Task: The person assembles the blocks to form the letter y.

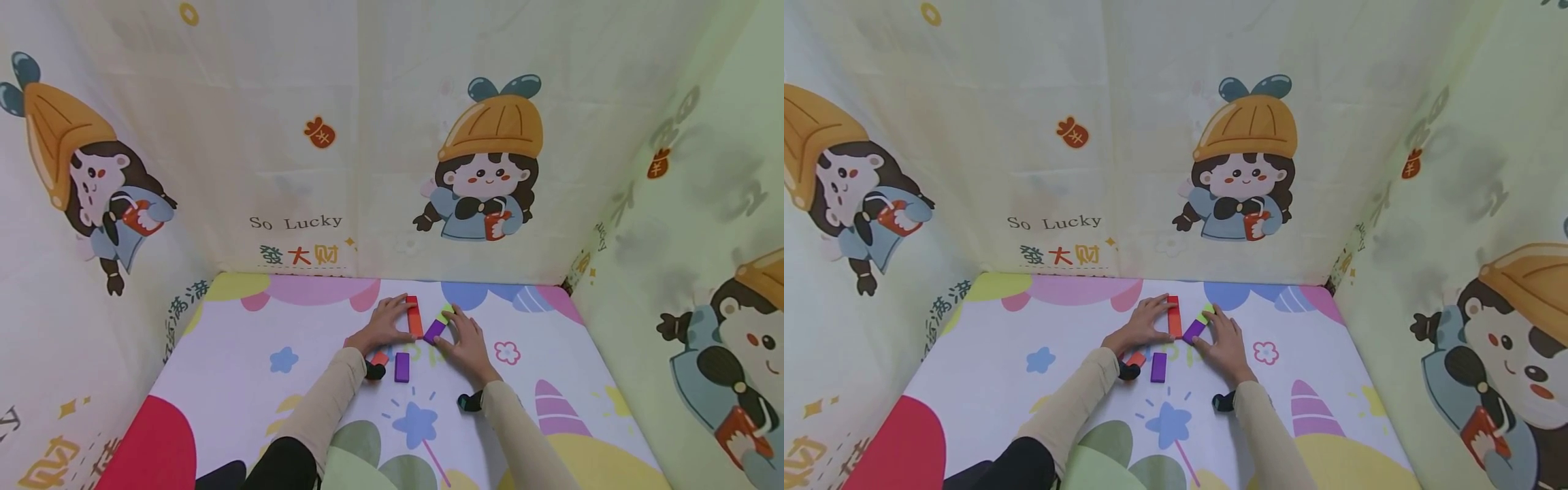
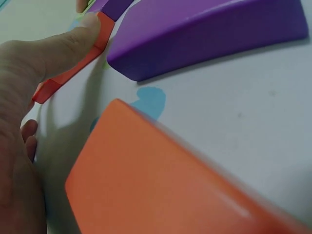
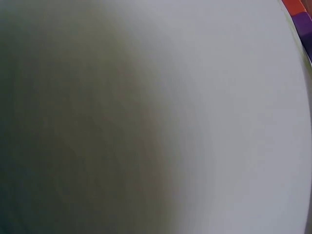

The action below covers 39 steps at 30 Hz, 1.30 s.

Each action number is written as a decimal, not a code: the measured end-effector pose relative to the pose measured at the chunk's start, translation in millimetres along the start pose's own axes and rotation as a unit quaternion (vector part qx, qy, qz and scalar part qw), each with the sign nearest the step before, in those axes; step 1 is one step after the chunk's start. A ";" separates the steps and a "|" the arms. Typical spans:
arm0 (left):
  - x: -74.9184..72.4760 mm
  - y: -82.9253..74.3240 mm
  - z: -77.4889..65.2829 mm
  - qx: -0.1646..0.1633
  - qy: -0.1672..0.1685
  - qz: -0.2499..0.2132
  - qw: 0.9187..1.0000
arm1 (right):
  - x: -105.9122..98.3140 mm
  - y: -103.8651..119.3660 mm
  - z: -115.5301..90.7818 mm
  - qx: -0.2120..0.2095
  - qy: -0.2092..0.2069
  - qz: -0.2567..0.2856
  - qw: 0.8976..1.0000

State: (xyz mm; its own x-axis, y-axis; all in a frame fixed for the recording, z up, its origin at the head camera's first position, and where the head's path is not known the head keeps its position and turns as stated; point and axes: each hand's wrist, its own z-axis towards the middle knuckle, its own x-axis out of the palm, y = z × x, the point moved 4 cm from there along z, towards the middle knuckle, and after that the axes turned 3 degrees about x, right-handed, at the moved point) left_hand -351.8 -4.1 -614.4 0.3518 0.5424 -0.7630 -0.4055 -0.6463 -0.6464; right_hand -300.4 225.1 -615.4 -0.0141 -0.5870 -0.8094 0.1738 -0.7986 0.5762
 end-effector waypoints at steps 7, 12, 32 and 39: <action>-7.3 -4.9 -4.4 0.009 -0.011 -0.042 0.999 | -0.8 -0.6 -1.1 -0.010 -0.012 0.005 1.000; -12.9 -9.8 -15.1 0.006 -0.083 -0.061 0.995 | -1.6 -1.2 -1.2 -0.010 -0.013 0.017 1.000; 9.5 -63.7 -99.2 -0.074 -0.265 0.077 0.958 | -1.6 -2.1 -0.2 -0.013 -0.027 0.011 1.000; 26.2 -72.0 -111.2 -0.078 -0.239 0.196 0.948 | 0.6 -1.0 -0.3 -0.019 -0.042 0.007 0.999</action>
State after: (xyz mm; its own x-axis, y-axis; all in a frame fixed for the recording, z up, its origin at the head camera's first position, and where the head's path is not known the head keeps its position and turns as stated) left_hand -219.5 -3.1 -587.1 -0.2381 0.4014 -0.8844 -0.2822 -0.8999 -0.3324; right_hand -300.3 225.6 -616.5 -0.0933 -0.6080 -0.7885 0.2125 -0.7858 0.5808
